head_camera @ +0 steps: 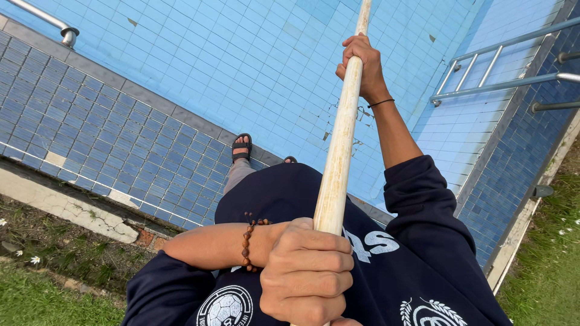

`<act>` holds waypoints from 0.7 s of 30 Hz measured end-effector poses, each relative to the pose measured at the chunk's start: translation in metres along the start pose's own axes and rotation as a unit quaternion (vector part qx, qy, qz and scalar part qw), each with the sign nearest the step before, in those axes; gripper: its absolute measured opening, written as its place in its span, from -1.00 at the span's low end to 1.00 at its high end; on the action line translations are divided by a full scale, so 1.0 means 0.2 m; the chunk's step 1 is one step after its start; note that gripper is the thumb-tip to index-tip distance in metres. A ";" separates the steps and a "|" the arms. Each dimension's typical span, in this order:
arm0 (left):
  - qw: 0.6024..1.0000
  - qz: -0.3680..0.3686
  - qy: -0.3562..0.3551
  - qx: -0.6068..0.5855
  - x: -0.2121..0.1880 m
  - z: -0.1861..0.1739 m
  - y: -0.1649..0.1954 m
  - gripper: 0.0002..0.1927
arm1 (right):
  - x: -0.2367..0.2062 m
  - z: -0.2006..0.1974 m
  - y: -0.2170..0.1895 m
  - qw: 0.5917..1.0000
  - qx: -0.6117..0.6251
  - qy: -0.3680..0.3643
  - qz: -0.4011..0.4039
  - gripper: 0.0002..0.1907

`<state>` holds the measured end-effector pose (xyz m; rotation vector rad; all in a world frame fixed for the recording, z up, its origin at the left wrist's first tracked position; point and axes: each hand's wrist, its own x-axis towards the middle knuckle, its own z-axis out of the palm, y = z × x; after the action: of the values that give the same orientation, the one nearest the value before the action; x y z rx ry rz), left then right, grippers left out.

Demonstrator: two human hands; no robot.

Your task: The person uses a long pole with a pool cleaning head to scrub the tiled floor of an empty swimming pool. They move the tool back and forth across the surface, covering different areas of the pool bottom.

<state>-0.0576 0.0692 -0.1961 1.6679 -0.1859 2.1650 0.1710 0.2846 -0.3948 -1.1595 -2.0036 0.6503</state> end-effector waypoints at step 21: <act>0.995 0.008 -0.102 0.012 0.06 -0.02 -0.16 -0.64 | -0.08 -0.02 -0.31 0.997 -0.049 0.064 -0.013 -0.72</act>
<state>-0.0506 0.1013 -0.1903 1.9069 -0.2316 2.0124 0.1478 0.2408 -0.3531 -1.1999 -1.9568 0.4590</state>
